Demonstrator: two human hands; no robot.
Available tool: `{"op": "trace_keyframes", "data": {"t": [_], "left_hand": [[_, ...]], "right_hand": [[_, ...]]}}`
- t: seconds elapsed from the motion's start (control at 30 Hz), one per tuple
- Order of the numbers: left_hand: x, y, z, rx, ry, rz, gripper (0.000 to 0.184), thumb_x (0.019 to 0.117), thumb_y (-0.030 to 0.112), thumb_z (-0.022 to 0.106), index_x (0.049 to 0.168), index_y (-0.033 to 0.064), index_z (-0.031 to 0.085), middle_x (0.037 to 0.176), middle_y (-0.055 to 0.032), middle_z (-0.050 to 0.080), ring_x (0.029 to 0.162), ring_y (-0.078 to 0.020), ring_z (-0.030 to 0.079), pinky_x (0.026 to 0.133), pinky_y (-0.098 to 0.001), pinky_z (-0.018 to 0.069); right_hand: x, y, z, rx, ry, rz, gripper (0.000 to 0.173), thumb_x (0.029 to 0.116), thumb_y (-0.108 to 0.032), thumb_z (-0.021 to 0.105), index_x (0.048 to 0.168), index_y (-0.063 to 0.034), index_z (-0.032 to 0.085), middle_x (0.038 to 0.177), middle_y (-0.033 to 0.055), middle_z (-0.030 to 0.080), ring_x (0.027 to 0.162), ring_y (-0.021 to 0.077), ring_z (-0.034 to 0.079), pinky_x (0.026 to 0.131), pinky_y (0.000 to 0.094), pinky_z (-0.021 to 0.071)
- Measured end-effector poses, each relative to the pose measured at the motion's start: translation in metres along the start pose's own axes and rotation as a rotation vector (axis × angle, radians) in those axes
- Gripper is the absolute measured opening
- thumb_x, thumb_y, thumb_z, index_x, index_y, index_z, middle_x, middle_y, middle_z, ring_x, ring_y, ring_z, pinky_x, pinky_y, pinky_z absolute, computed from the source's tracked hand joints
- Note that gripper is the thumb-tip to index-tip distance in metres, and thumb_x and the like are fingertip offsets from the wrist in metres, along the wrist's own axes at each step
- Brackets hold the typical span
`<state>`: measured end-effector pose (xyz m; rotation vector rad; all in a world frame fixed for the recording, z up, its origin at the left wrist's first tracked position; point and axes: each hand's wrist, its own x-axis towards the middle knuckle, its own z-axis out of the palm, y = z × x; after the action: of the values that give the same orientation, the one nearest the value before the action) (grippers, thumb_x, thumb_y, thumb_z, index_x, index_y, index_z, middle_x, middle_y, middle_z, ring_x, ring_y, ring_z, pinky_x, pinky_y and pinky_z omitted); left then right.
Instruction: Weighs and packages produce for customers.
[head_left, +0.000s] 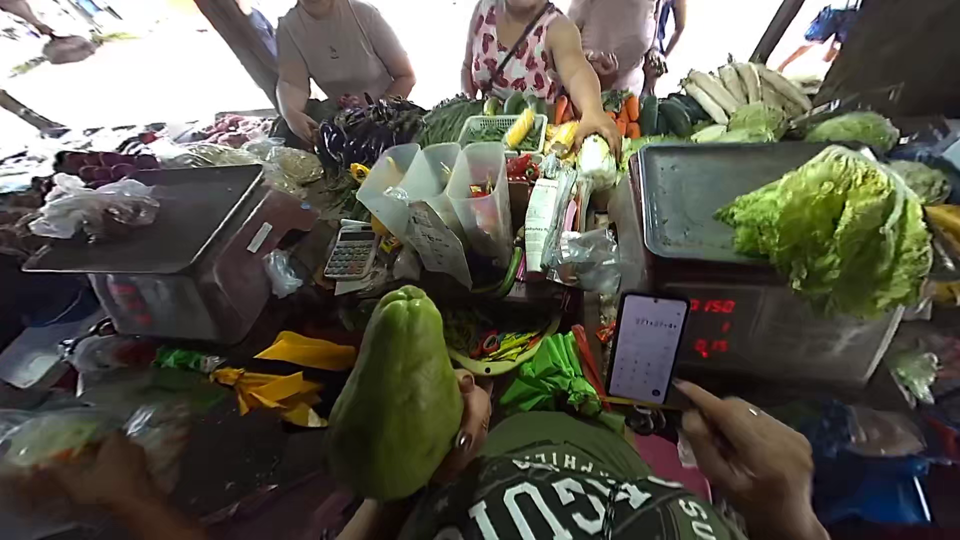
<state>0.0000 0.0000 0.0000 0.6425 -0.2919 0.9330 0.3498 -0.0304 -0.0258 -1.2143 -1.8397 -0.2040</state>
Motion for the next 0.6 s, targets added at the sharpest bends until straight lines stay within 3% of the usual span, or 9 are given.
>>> {"op": "trace_keyframes", "data": {"t": [0.13,0.27,0.47,0.53,0.6], "left_hand": [[0.008,0.003,0.006,-0.047,0.045,-0.075,0.039,0.1072,0.032,0.048,0.135,0.0087,0.063,0.105,-0.0097,0.075,0.087,-0.0177,0.076,0.078,-0.0266,0.0599],[0.009,0.001,-0.001,0.003,0.011,-0.074,0.043,0.1049,0.036,0.051,0.141,0.0131,0.055,0.099,-0.0083,0.072,0.075,-0.0191,0.072,0.067,-0.0305,0.0605],[0.011,0.001,-0.012,-0.035,-0.020,-0.080,0.047,0.1054,0.029,0.051,0.150,0.0156,0.048,0.102,-0.0106,0.073,0.080,-0.0213,0.074,0.071,-0.0316,0.0621],[0.011,0.001,-0.016,0.043,0.019,-0.053,0.053,0.1024,0.038,0.057,0.149,0.0145,0.050,0.103,-0.0101,0.074,0.078,-0.0186,0.074,0.069,-0.0294,0.0615],[0.005,0.002,-0.030,0.212,0.085,-0.023,0.077,0.0881,0.058,0.068,0.149,0.0143,0.052,0.104,-0.0100,0.074,0.070,-0.0154,0.072,0.061,-0.0267,0.0599]], "right_hand": [[-0.032,0.002,0.022,0.057,-0.055,0.072,0.034,0.1004,-0.026,0.050,0.109,-0.0090,0.078,0.061,0.0033,0.062,0.054,0.0124,0.056,0.050,0.0255,0.0446],[-0.033,-0.002,0.028,0.074,-0.059,0.043,0.033,0.1006,-0.026,0.050,0.108,-0.0101,0.078,0.061,0.0025,0.061,0.053,0.0121,0.055,0.050,0.0246,0.0431],[-0.024,-0.004,0.025,0.055,-0.035,0.049,0.035,0.1018,-0.029,0.048,0.107,-0.0117,0.078,0.061,0.0020,0.061,0.055,0.0110,0.055,0.050,0.0238,0.0412],[-0.023,-0.005,0.025,0.049,-0.035,0.053,0.035,0.1016,-0.029,0.048,0.107,-0.0116,0.078,0.061,0.0018,0.061,0.055,0.0110,0.054,0.051,0.0236,0.0410],[-0.023,-0.004,0.025,0.051,-0.042,0.054,0.035,0.1010,-0.028,0.048,0.107,-0.0110,0.078,0.062,0.0023,0.061,0.055,0.0115,0.055,0.051,0.0240,0.0410]]}}
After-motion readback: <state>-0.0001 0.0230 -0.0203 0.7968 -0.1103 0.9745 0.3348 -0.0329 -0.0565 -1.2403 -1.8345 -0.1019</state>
